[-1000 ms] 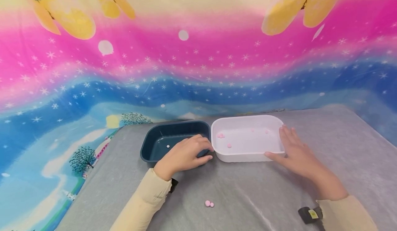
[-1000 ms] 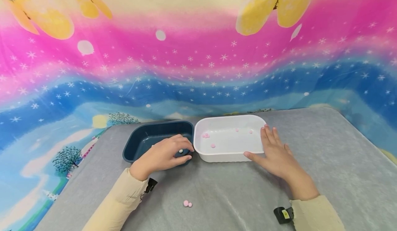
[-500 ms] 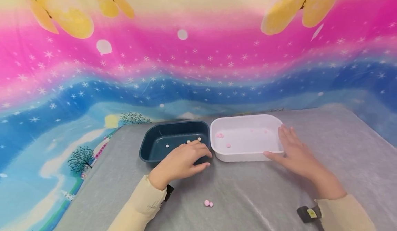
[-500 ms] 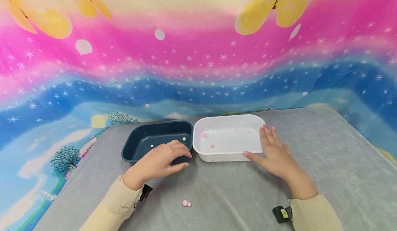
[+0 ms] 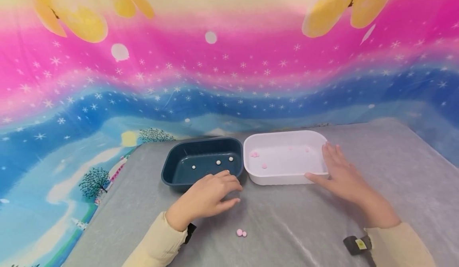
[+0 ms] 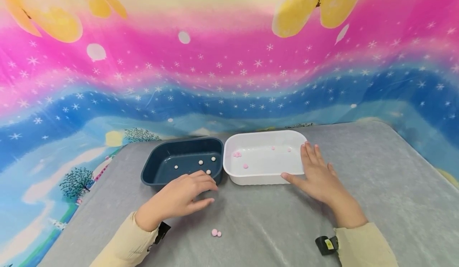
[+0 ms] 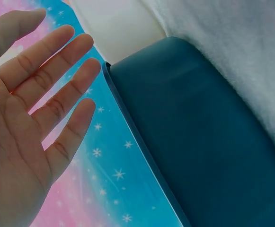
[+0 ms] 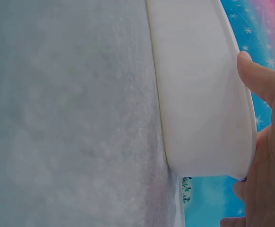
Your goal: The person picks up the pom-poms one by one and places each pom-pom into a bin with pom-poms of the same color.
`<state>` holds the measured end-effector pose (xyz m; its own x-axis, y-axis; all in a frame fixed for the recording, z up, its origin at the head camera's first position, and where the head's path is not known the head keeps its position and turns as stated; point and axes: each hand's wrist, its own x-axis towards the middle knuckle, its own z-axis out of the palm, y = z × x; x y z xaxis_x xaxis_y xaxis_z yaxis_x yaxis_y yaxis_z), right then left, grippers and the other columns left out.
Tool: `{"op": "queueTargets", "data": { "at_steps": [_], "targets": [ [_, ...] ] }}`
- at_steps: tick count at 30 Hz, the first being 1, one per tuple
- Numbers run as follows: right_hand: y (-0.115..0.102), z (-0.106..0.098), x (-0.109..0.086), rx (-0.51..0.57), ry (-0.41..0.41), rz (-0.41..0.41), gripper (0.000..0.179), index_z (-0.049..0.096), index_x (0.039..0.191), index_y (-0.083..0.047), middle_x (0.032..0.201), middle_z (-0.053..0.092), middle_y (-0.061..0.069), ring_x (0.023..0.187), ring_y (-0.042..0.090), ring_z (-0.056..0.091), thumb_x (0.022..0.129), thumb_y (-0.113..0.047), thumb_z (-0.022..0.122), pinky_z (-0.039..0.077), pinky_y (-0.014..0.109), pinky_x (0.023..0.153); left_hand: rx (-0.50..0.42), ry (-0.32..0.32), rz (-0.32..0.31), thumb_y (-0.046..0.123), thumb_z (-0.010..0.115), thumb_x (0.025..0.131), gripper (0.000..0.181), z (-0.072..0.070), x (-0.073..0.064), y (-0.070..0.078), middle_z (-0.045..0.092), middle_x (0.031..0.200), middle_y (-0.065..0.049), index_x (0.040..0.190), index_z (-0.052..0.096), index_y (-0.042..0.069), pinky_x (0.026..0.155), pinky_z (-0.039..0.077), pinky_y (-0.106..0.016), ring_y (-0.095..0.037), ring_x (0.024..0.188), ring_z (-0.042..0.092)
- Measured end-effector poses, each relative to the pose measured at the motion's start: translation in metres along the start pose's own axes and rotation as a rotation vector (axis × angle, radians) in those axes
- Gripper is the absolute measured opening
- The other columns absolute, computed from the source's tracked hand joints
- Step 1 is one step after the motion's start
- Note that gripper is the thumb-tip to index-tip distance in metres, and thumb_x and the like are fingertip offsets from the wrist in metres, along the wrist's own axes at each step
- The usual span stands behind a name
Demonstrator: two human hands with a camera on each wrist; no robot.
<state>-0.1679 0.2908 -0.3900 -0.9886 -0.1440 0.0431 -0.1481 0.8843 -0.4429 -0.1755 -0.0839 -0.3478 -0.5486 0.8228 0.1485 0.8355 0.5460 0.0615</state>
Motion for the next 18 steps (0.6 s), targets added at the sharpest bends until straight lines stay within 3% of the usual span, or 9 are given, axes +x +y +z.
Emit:
{"op": "queueTargets", "data": {
  "at_steps": [5, 11, 18],
  "targets": [
    [-0.001, 0.000, 0.000, 0.000, -0.003, 0.001, 0.108, -0.004, 0.157, 0.005, 0.164, -0.013, 0.023, 0.150, 0.048, -0.013, 0.094, -0.063, 0.052, 0.011, 0.082, 0.104, 0.035, -0.011, -0.001, 0.034, 0.064, 0.096, 0.023, 0.001, -0.008, 0.002, 0.068, 0.109, 0.009, 0.112, 0.073, 0.019, 0.084, 0.056, -0.034, -0.009, 0.113, 0.060],
    [-0.002, -0.002, 0.001, -0.011, 0.005, -0.007, 0.107, -0.002, 0.156, 0.006, 0.164, -0.012, 0.024, 0.150, 0.049, -0.012, 0.095, -0.062, 0.053, 0.013, 0.082, 0.104, 0.060, -0.008, 0.027, 0.034, 0.066, 0.095, 0.021, 0.004, -0.014, 0.003, 0.069, 0.101, 0.011, 0.109, 0.073, 0.020, 0.068, 0.051, -0.026, -0.007, 0.101, 0.059],
    [-0.002, -0.002, 0.000, -0.023, 0.003, -0.007, 0.107, -0.001, 0.156, 0.007, 0.164, -0.011, 0.024, 0.150, 0.050, -0.011, 0.094, -0.063, 0.052, 0.013, 0.083, 0.103, 0.025, -0.050, 0.057, 0.035, 0.070, 0.091, 0.021, 0.008, -0.019, 0.009, 0.070, 0.101, 0.012, 0.107, 0.072, 0.020, 0.067, 0.049, -0.023, -0.006, 0.097, 0.058]
  ]
}}
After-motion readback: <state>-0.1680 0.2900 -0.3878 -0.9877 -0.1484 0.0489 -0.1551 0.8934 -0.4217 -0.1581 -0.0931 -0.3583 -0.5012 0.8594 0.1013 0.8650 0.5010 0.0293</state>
